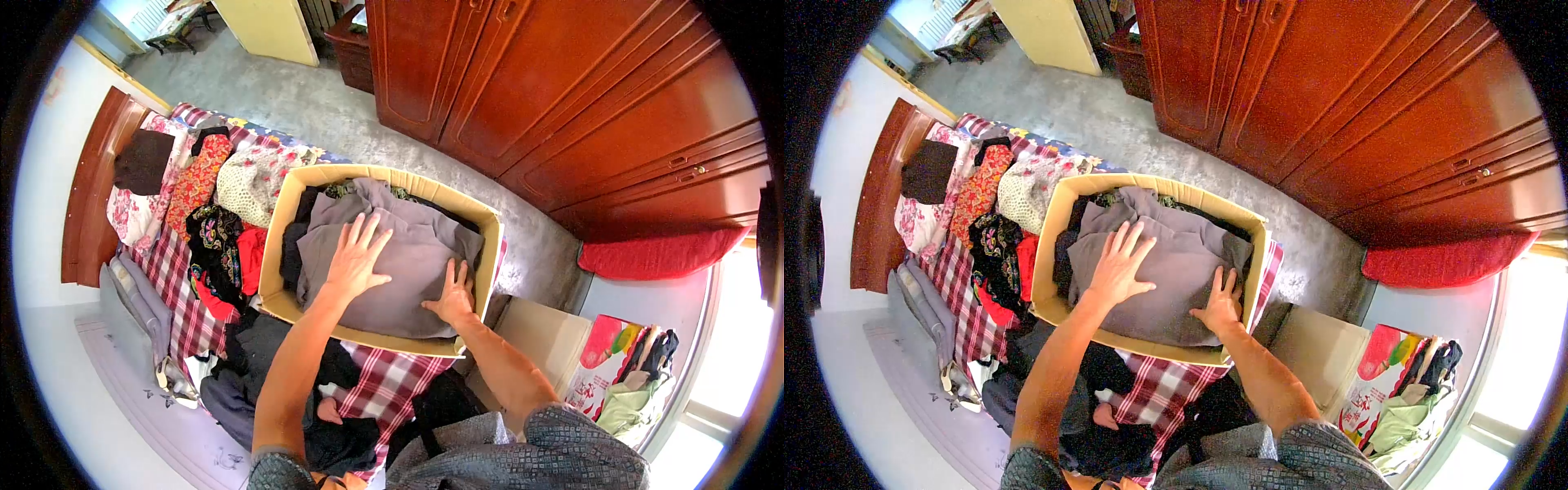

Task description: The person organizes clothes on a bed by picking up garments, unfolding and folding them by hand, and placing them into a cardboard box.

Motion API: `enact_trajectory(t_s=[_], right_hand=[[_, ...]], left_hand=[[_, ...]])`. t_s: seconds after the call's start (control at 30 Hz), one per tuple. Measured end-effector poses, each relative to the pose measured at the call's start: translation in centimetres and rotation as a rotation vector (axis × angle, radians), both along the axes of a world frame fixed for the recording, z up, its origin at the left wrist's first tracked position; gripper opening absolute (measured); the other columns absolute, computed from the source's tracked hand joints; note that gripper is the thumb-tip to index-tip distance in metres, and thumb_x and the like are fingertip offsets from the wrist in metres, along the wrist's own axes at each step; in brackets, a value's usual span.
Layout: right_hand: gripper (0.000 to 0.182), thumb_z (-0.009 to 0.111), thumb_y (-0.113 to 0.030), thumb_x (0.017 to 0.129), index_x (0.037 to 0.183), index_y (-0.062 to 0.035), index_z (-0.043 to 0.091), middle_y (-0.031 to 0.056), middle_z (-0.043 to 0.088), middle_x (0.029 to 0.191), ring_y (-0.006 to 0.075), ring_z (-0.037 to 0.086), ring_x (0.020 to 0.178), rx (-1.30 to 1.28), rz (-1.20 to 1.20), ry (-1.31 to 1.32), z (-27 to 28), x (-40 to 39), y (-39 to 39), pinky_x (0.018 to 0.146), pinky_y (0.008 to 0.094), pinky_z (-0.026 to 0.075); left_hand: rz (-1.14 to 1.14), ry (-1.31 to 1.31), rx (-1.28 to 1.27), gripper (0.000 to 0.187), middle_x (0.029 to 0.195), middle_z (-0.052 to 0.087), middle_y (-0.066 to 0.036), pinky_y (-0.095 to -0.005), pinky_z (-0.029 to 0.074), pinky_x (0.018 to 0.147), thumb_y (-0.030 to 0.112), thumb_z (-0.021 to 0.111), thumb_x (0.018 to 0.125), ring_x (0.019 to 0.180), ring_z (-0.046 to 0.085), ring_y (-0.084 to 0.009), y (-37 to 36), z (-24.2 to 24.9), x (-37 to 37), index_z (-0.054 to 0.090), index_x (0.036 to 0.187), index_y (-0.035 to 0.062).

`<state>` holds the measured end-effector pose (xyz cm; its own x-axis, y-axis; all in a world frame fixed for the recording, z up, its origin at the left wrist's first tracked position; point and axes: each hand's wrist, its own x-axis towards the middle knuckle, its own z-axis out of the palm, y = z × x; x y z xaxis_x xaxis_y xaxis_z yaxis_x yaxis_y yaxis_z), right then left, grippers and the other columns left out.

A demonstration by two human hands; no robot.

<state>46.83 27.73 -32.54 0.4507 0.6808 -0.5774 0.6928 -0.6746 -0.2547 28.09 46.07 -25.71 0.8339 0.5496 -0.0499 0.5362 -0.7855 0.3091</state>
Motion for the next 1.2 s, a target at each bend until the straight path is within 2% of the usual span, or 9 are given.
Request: enact_trajectory(t_s=[0.2,0.27,0.3,0.47,0.53,0.6,0.8,1.07,1.2], right_hand=[[0.141,0.093,-0.043,0.064,0.16,-0.0116,-0.004,0.0267,0.004,0.164,0.0483,0.032,0.142,-0.118,-0.001,0.004,-1.3,0.8,1.3,0.114,0.051,0.039],[0.141,0.093,-0.045,0.064,0.16,-0.0112,-0.005,0.0265,0.006,0.163,0.0497,0.036,0.138,-0.12,0.012,-0.017,-2.2,1.0,1.4,0.111,0.0503,0.042],[0.142,0.092,-0.046,0.064,0.16,-0.0107,-0.006,0.0262,0.008,0.163,0.0512,0.041,0.134,-0.116,0.033,-0.039,-2.5,0.9,1.3,0.107,0.0496,0.046],[0.142,0.093,-0.043,0.062,0.16,-0.0109,-0.004,0.0263,0.007,0.163,0.0503,0.038,0.137,-0.144,0.002,0.008,-1.0,1.2,2.3,0.109,0.0495,0.044],[0.142,0.094,-0.041,0.062,0.16,-0.0115,-0.004,0.0258,0.005,0.164,0.0492,0.035,0.139,-0.161,-0.019,0.035,-0.4,1.2,2.5,0.111,0.0485,0.042],[0.141,0.094,-0.043,0.062,0.16,-0.0112,-0.002,0.025,0.005,0.164,0.0493,0.036,0.139,-0.175,-0.02,0.023,-0.2,1.2,2.6,0.111,0.0486,0.043],[0.142,0.093,-0.048,0.061,0.16,-0.0116,-0.003,0.025,0.006,0.163,0.049,0.037,0.138,-0.196,0.002,-0.003,-1.1,1.1,2.4,0.109,0.0491,0.044],[0.143,0.093,-0.049,0.06,0.16,-0.0111,-0.002,0.0259,0.009,0.163,0.0491,0.039,0.137,-0.153,0.036,-0.041,-1.5,0.9,2.0,0.108,0.0501,0.045],[0.143,0.093,-0.048,0.06,0.16,-0.0105,-0.002,0.0274,0.009,0.163,0.0496,0.038,0.137,-0.144,0.032,-0.041,-1.2,0.9,2.1,0.109,0.0503,0.044]], left_hand=[[0.067,-0.017,-0.01,0.081,0.158,0.032,-0.022,-0.0527,0.028,0.118,0.05,0.081,0.077,0.145,0.031,-0.0415,5.3,-2.0,3.8,0.053,0.142,0.0106],[0.354,-0.384,-0.332,0.076,0.155,0.032,-0.029,-0.0484,0.033,0.116,0.049,0.077,0.083,0.142,0.036,-0.0445,6.8,-4.4,4.0,0.052,0.142,0.008],[0.44,-0.412,-0.165,0.072,0.146,0.041,-0.032,-0.0477,0.042,0.108,0.047,0.076,0.084,0.13,0.046,-0.0495,7.3,-6.4,4.0,0.053,0.138,0.0053],[0.467,-0.423,-0.231,0.045,0.117,0.061,-0.024,-0.0433,0.052,0.093,0.017,0.079,0.082,0.103,0.064,-0.0371,10.2,-10.6,3.0,0.064,0.122,0.005],[0.538,-0.415,-0.327,0.037,0.107,0.065,-0.02,-0.041,0.055,0.086,0.009,0.078,0.08,0.093,0.067,-0.0337,10.4,-9.4,2.7,0.068,0.116,0.0049],[0.495,-0.613,-0.148,0.028,0.092,0.066,-0.015,-0.0363,0.056,0.073,-0.001,0.076,0.077,0.076,0.067,-0.0281,10.0,-7.4,1.9,0.072,0.105,0.0039],[0.711,-0.566,-0.245,0.018,0.09,0.07,-0.014,-0.0337,0.056,0.071,-0.001,0.074,0.082,0.078,0.07,-0.025,7.0,-7.6,-5.3,0.073,0.1,0.0026],[0.391,-0.407,0.069,0.012,0.093,0.063,-0.015,-0.0456,0.052,0.073,0.006,0.069,0.086,0.081,0.063,-0.0384,7.1,-7.0,-4.2,0.063,0.096,0.0044],[0.412,-0.226,-0.009,0.014,0.092,0.064,-0.016,-0.0487,0.052,0.072,0.011,0.068,0.086,0.081,0.064,-0.0406,7.4,-6.7,-4.0,0.06,0.096,0.0053]])
